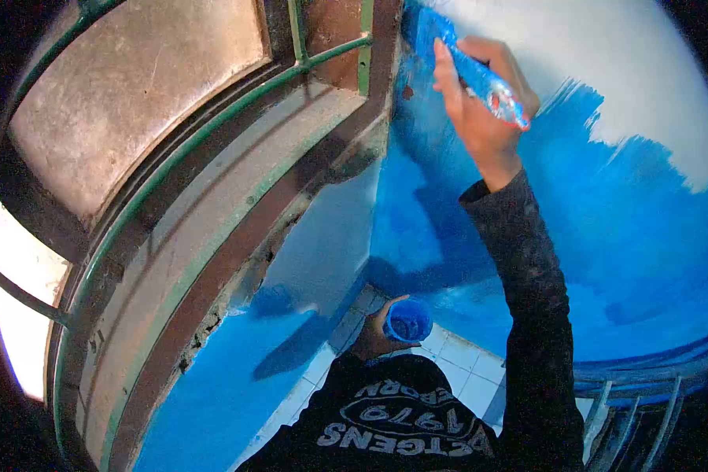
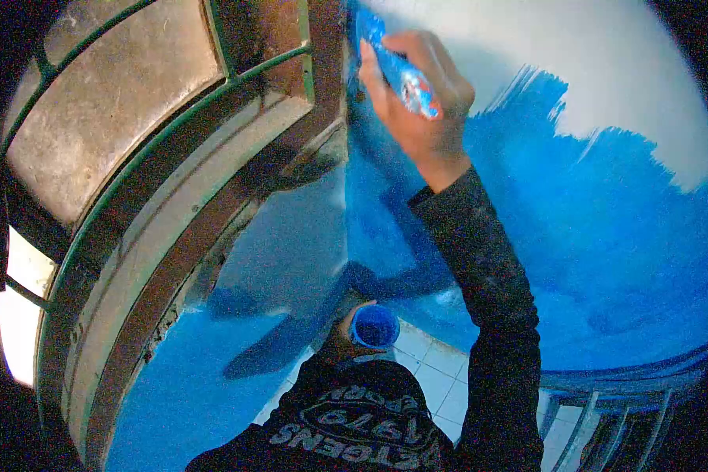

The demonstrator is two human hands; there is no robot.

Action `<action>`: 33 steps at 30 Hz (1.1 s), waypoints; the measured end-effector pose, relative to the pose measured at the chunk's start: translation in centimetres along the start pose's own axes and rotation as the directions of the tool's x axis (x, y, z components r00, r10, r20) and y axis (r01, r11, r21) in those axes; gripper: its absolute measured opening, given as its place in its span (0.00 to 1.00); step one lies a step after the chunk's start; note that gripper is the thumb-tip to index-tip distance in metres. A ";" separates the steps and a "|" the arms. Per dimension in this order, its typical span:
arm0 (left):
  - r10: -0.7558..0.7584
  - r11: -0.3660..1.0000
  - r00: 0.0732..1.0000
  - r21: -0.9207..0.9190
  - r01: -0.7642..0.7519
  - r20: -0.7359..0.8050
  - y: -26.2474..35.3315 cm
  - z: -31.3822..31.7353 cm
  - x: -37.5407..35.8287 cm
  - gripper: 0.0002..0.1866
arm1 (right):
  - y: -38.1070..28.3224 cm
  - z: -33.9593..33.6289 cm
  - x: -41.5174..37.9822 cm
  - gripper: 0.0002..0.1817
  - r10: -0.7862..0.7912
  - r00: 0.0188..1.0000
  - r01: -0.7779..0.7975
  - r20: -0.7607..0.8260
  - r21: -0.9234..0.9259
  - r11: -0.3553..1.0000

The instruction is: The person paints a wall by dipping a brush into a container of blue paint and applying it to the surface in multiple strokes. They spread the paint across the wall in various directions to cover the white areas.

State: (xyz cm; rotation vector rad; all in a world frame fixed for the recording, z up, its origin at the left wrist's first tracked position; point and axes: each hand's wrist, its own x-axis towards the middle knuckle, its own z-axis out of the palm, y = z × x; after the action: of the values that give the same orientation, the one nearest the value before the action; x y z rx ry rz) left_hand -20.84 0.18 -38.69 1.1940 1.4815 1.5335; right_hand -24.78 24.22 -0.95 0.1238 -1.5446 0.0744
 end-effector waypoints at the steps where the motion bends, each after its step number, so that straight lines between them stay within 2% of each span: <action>1: -0.007 0.999 1.000 -0.034 0.007 0.003 0.0 0.1 0.0 0.58 | -0.5 -0.2 -0.6 0.13 0.023 0.999 -0.023 0.032 0.000 1.000; 3: 0.013 0.999 1.000 -0.031 -0.013 -0.001 -0.1 0.1 -0.1 0.59 | -1.2 -0.6 -1.6 0.13 0.015 0.998 -0.015 0.058 -0.013 1.000; 5: 0.034 0.999 0.999 -0.027 -0.034 -0.006 -0.4 0.3 -0.1 0.59 | -1.6 -0.9 -2.5 0.13 -0.100 0.992 0.105 0.073 -0.080 0.991; 6: 0.015 1.000 1.000 -0.022 -0.015 -0.001 -0.4 0.3 -0.2 0.59 | -1.9 -1.1 -3.1 0.13 -0.035 0.993 0.042 0.110 -0.060 0.997; 11: 0.010 0.999 1.000 0.037 -0.010 0.019 0.5 0.1 -0.1 0.59 | -2.6 -1.6 -5.1 0.13 -0.001 0.987 0.004 0.160 -0.022 1.000; 14: 0.009 0.999 1.000 -0.042 -0.008 0.020 -0.9 0.6 -0.3 0.59 | -2.8 -2.0 -5.7 0.13 0.059 0.974 -0.062 0.219 0.009 0.998; 17: 0.001 1.000 1.000 -0.031 -0.001 0.016 -1.2 0.7 -0.5 0.58 | -2.5 -2.3 -3.9 0.12 -0.006 0.976 0.007 0.218 -0.004 1.000; 19: 0.025 0.990 1.000 -0.138 -0.023 0.011 -1.6 1.0 -0.4 0.59 | -1.8 -2.1 -1.5 0.09 -0.061 0.976 0.057 0.211 0.026 0.998; 20: 0.027 0.990 1.000 -0.139 -0.025 0.014 -1.4 0.9 -0.4 0.59 | -1.4 -1.9 -0.5 0.09 0.021 0.968 -0.027 0.250 0.019 0.999; 21: 0.021 0.998 0.999 -0.062 -0.019 0.024 -0.5 0.6 -0.3 0.59 | -1.0 -1.7 0.6 0.08 0.104 0.952 -0.111 0.287 0.007 0.994; 22: 0.013 1.000 0.999 0.015 -0.013 0.035 0.1 0.3 -0.1 0.59 | -0.4 -1.5 1.9 0.08 0.107 0.952 -0.112 0.285 0.003 0.994; 24: -0.017 0.998 0.998 -0.058 0.021 0.063 0.1 0.2 -0.1 0.59 | 0.2 -1.2 4.4 0.08 -0.071 0.973 0.078 0.220 -0.024 0.997; 25: -0.044 0.990 0.995 -0.129 0.056 0.088 0.0 0.1 -0.2 0.59 | -0.2 -1.2 5.1 0.09 0.065 0.974 -0.094 0.218 0.123 0.988; 27: -0.026 0.995 0.996 -0.095 0.033 0.081 -0.5 0.1 -0.1 0.59 | -0.6 -0.8 8.2 0.08 -0.176 0.984 0.169 0.041 0.133 0.977; 28: -0.001 0.998 0.997 -0.058 0.005 0.071 -0.3 0.2 0.1 0.59 | -1.2 -0.8 8.9 0.08 -0.175 0.984 0.167 0.045 0.133 0.977; 30: -0.023 0.999 0.998 -0.040 0.025 0.063 0.3 0.2 -0.1 0.59 | -2.2 -1.0 9.4 0.08 0.027 0.998 -0.039 0.050 0.241 0.970; 31: -0.041 0.999 0.998 -0.016 0.042 0.054 0.6 0.3 -0.2 0.59 | -2.2 -0.9 9.2 0.08 0.029 0.998 -0.041 0.053 0.242 0.970; 33: -0.024 0.998 0.999 -0.053 0.026 0.048 -0.4 0.7 -0.1 0.59 | -1.9 -0.9 8.5 0.09 -0.099 0.994 0.095 0.038 0.095 0.991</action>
State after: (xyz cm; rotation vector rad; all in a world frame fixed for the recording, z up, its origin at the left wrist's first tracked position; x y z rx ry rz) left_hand -20.18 0.40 -39.12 1.1690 1.4108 1.5084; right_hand -23.43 22.19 7.47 0.2760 -1.5753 0.0673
